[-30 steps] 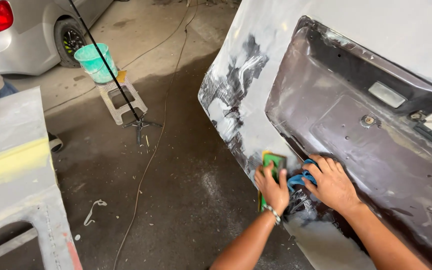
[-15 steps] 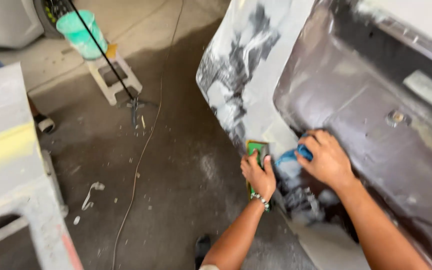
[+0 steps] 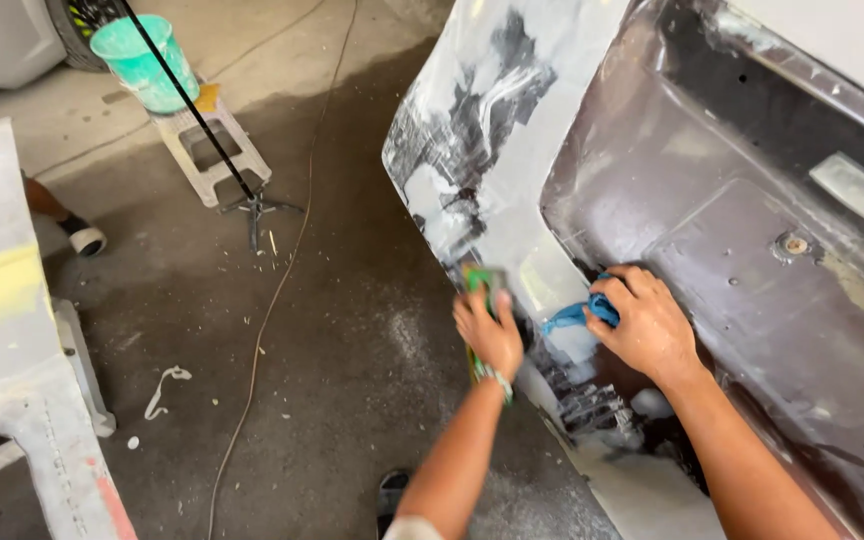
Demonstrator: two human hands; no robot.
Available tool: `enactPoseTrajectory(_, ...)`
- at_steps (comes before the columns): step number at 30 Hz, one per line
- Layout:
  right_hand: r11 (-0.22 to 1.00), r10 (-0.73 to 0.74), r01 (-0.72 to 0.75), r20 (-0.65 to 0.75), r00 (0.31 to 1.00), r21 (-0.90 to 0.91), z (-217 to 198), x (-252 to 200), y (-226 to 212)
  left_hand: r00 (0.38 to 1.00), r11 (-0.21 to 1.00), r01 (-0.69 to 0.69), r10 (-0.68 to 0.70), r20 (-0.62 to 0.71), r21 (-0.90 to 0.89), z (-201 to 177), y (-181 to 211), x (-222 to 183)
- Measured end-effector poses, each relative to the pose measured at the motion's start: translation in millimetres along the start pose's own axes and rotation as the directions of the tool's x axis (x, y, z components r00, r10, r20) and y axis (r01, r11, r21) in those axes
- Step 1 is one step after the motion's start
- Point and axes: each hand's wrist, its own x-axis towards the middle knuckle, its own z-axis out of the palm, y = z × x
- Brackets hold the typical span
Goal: The person scrubs a detached car bumper with a green sponge and a blue cloth, repeatedly dipping the sponge into a bucket of water to clean the surface.
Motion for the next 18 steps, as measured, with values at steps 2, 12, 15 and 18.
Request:
enactPoseTrajectory(2,1.0,0.005,-0.005,0.011,1.0,0.001,0.4,-3.8,-0.8,0.988,0.989,0.149,-0.148,0.052,-0.003,0.0,-2.9,53.9)
enactPoseTrajectory(12,1.0,-0.009,0.009,0.002,1.0,-0.005,1.0,-3.1,3.9,0.995,0.993,0.086,-0.089,0.04,0.076,4.3,-13.2,-24.9)
enactPoseTrajectory(15,1.0,0.009,-0.009,0.027,1.0,-0.003,1.3,-7.2,2.1,0.978,0.973,0.207,-0.205,-0.029,0.099,10.9,-20.3,53.8)
enactPoseTrajectory(18,1.0,0.01,-0.01,0.01,1.0,-0.003,0.0,-5.0,1.1,0.973,0.969,0.23,-0.227,-0.047,0.094,11.5,-12.9,45.2)
